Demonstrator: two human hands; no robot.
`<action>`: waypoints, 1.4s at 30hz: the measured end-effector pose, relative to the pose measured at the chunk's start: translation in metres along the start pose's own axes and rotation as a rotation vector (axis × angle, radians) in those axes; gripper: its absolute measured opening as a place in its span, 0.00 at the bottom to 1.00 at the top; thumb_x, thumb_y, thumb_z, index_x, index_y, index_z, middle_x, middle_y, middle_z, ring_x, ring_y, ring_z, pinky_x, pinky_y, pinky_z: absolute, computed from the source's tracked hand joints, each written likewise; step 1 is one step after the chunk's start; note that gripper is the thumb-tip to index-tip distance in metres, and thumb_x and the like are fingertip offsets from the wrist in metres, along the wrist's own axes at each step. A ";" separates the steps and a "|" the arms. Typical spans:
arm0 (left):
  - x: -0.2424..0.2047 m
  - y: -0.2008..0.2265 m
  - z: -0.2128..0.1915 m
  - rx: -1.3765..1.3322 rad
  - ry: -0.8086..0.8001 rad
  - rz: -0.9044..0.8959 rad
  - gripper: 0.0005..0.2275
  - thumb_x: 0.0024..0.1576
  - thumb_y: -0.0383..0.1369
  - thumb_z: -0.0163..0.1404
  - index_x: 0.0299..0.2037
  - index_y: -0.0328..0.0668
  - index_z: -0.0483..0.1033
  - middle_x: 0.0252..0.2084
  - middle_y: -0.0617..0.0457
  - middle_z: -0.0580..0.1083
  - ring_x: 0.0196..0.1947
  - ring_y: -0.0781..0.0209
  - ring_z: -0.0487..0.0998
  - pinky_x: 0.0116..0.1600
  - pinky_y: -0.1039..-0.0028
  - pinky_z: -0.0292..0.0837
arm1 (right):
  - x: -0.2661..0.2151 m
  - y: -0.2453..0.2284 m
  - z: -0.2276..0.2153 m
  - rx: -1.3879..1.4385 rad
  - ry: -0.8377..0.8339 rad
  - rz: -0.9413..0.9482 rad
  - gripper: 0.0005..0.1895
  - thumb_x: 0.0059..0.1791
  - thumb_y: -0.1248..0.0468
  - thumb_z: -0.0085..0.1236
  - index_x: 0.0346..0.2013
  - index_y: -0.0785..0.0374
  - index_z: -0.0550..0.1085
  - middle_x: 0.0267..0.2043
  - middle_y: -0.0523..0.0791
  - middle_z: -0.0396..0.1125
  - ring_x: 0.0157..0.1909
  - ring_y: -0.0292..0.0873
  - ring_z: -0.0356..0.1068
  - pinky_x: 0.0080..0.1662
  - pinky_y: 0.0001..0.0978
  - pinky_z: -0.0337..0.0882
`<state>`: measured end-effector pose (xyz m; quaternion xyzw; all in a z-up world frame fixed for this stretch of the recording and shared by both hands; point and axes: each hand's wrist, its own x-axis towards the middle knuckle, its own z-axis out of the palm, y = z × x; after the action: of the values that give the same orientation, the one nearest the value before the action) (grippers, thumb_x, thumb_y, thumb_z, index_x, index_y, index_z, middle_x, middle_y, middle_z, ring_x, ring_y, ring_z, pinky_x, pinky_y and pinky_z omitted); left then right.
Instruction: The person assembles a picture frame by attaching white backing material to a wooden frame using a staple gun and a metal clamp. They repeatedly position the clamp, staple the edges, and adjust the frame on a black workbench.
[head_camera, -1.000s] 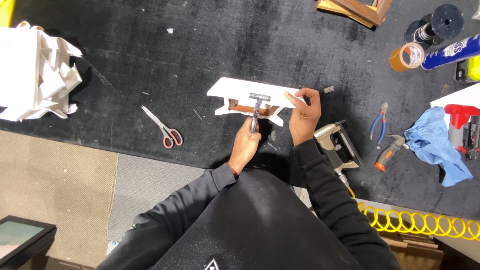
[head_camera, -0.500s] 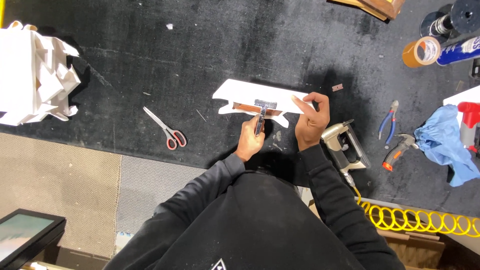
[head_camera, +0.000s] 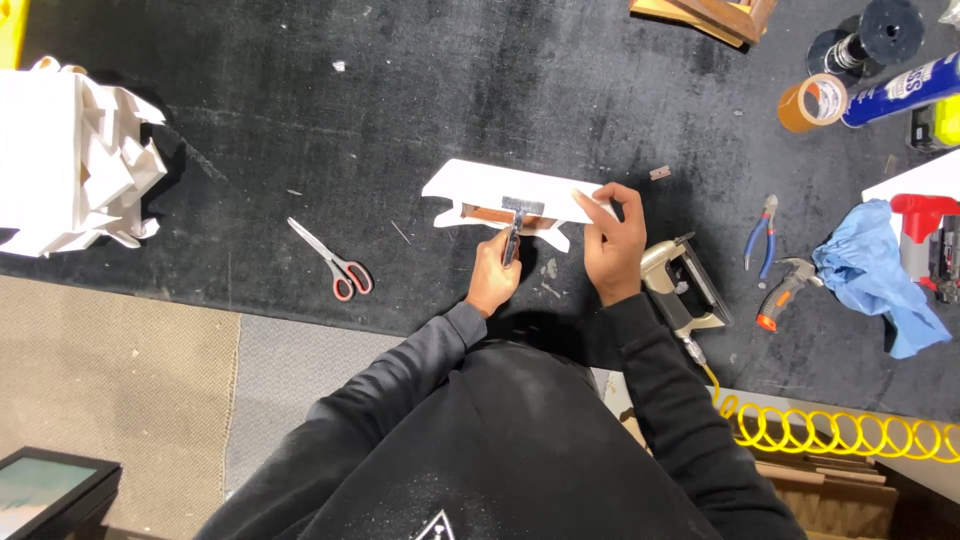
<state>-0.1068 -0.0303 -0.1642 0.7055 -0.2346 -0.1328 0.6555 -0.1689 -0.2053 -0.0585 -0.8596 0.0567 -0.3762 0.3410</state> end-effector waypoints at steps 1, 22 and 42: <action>-0.003 0.002 0.000 0.002 -0.001 0.005 0.04 0.43 0.19 0.42 0.25 0.38 0.65 0.14 0.45 0.64 0.18 0.53 0.68 0.29 0.69 0.67 | 0.001 -0.003 -0.009 0.000 0.005 -0.003 0.23 0.49 0.84 0.50 0.52 0.63 0.82 0.46 0.47 0.64 0.48 0.51 0.70 0.54 0.45 0.73; -0.020 0.005 0.000 0.090 0.029 -0.217 0.03 0.45 0.22 0.41 0.25 0.35 0.69 0.17 0.40 0.68 0.21 0.48 0.73 0.31 0.65 0.70 | -0.181 0.212 -0.101 -0.636 -0.789 0.978 0.52 0.39 0.50 0.72 0.71 0.57 0.54 0.57 0.60 0.70 0.57 0.63 0.73 0.56 0.59 0.72; -0.022 0.052 -0.008 -0.034 -0.008 -0.192 0.01 0.47 0.25 0.48 0.26 0.38 0.72 0.20 0.43 0.74 0.25 0.60 0.74 0.34 0.66 0.72 | -0.035 -0.118 0.000 -0.033 -0.480 0.655 0.17 0.41 0.56 0.66 0.36 0.61 0.70 0.26 0.53 0.67 0.36 0.58 0.73 0.34 0.46 0.67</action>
<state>-0.1293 -0.0138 -0.1150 0.7131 -0.1662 -0.2018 0.6505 -0.2123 -0.1030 -0.0059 -0.8648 0.2525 -0.0355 0.4326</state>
